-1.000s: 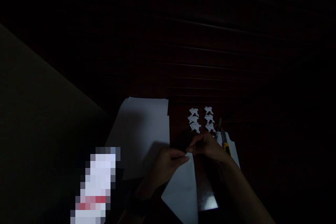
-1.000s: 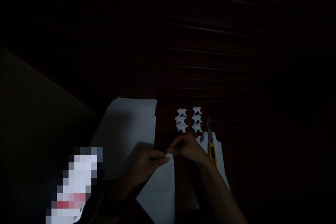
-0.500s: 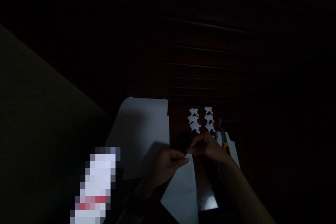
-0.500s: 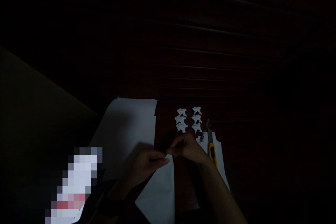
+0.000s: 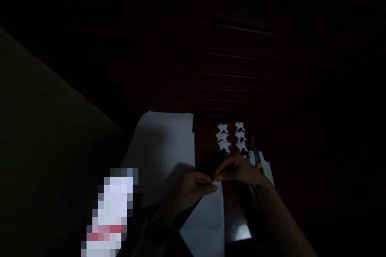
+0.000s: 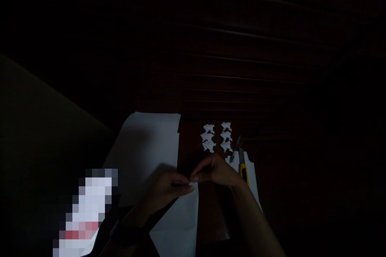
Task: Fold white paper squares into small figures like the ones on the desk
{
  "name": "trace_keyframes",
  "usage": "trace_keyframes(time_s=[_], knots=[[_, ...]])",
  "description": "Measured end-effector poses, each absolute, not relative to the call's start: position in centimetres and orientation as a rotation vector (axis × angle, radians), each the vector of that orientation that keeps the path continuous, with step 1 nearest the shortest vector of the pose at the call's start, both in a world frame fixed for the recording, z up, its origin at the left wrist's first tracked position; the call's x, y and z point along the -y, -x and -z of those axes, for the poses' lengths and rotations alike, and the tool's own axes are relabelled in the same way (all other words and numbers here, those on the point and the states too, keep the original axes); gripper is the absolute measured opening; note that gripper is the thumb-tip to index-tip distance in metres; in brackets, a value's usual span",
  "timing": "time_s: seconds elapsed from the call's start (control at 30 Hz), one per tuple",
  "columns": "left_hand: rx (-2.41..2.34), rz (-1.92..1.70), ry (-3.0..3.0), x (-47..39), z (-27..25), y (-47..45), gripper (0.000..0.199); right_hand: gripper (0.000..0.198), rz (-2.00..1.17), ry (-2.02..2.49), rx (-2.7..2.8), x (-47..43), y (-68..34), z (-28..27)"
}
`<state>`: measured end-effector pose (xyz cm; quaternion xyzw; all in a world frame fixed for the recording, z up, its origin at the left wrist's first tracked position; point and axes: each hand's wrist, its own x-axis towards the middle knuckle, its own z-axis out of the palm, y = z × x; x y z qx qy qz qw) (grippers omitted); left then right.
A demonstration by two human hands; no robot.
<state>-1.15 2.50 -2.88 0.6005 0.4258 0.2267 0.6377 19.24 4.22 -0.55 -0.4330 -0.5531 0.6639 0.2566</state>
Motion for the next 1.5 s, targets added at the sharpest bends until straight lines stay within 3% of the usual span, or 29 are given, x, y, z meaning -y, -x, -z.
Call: trace_keyframes(time_s=[1.5], knots=[[-1.05, -0.63, -1.392, -2.4, 3.4, 0.9, 0.024, 0.012, -1.546, 1.449, 1.309, -4.6, -18.8, 1.3]])
